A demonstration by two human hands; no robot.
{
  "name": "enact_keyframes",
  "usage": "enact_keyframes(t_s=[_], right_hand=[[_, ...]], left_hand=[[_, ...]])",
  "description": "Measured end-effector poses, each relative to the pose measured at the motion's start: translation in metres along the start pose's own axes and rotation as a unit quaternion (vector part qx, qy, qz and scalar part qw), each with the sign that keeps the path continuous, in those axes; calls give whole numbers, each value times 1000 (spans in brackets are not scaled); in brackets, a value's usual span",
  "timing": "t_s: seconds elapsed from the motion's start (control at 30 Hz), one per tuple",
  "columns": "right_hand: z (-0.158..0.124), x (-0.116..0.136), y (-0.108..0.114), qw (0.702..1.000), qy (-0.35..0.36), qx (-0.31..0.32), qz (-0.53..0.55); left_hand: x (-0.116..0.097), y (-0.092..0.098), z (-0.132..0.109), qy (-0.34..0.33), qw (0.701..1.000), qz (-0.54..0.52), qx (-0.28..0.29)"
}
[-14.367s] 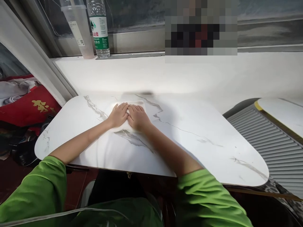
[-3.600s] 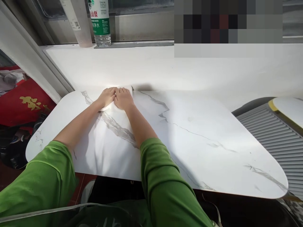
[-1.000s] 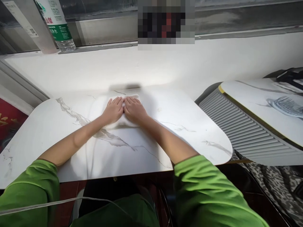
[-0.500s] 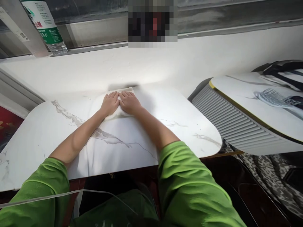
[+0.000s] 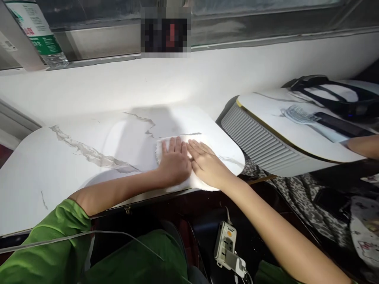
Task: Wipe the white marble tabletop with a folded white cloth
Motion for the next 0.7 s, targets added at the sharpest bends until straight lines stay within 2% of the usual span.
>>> enact_keyframes(t_s=[0.13,0.27,0.4,0.53,0.7], right_hand=[[-1,-42,3,999,-35,-18,25],[33,-74,3,998,-30,-30,45],[81,-98,0,998,-25,-41,46],[132,-116,-6,997,-28,-51,49],[181,-134,-13,995,-56,-52,59]], left_hand=[[-21,-6,33,-12,1000,-8,5],[-17,-8,79,12,1000,-7,-7],[5,-8,130,28,1000,-10,-9],[38,-8,182,38,999,-32,-17],[76,-11,237,15,997,-53,-55]])
Point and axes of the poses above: each hand's wrist, its own z-axis towards the middle knuckle, its own y-axis out of the back of the hand, x = y × z, the point moved 5 cm from there along z, towards the middle knuckle
